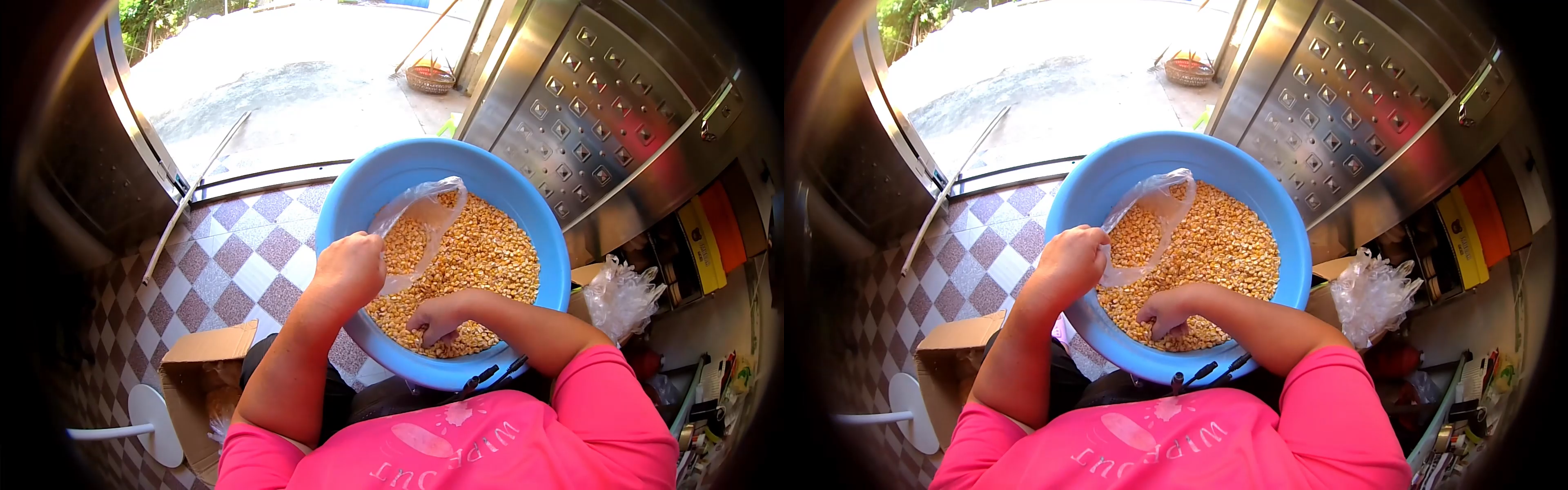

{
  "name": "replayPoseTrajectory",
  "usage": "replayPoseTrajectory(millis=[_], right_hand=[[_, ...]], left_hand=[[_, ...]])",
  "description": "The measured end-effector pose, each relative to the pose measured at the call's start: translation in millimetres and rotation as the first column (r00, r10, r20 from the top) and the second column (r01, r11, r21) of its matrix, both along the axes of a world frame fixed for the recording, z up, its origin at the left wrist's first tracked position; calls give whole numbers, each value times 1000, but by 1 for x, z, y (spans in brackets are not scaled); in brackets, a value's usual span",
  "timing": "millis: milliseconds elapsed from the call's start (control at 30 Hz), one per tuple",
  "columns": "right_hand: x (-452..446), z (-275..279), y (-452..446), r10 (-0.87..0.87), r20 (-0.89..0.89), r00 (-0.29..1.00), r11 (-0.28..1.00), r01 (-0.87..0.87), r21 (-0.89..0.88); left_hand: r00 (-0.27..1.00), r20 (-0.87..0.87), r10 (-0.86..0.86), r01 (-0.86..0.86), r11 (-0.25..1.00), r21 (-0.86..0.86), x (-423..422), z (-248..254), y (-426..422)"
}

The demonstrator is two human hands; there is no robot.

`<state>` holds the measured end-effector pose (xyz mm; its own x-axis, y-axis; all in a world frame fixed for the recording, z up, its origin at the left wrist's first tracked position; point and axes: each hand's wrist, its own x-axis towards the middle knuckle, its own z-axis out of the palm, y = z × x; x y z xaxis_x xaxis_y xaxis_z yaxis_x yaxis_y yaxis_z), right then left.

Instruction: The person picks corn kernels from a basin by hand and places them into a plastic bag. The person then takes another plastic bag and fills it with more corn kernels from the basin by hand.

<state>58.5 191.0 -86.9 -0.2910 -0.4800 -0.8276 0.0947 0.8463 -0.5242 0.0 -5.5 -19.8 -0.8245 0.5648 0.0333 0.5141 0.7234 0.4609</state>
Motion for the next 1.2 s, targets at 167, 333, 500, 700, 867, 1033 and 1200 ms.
replayPoseTrajectory(millis=[167,333,500,700,867,1033,1200], right_hand=[[-9,30,13,-262,159,952,912,298,-282],[-22,41,36,-531,517,672,499,741,-450],[-30,34,30,-735,520,435,45,796,-603],[-37,27,36,-757,427,496,4,656,-755],[-34,43,38,-884,20,467,289,578,-763],[-26,59,55,-691,118,713,481,576,-661],[-12,39,26,-259,-236,937,965,259,-34]], left_hand=[[1000,15,-1,1,1000,-17,0,1,1],[999,40,0,2,999,-39,3,4,2],[1000,21,-20,21,999,-41,3,1,2],[999,23,-31,33,998,-52,4,3,3],[998,34,-47,48,998,-51,4,5,2],[998,38,-47,49,997,-52,3,5,2],[998,35,-49,51,997,-59,4,3,2]])
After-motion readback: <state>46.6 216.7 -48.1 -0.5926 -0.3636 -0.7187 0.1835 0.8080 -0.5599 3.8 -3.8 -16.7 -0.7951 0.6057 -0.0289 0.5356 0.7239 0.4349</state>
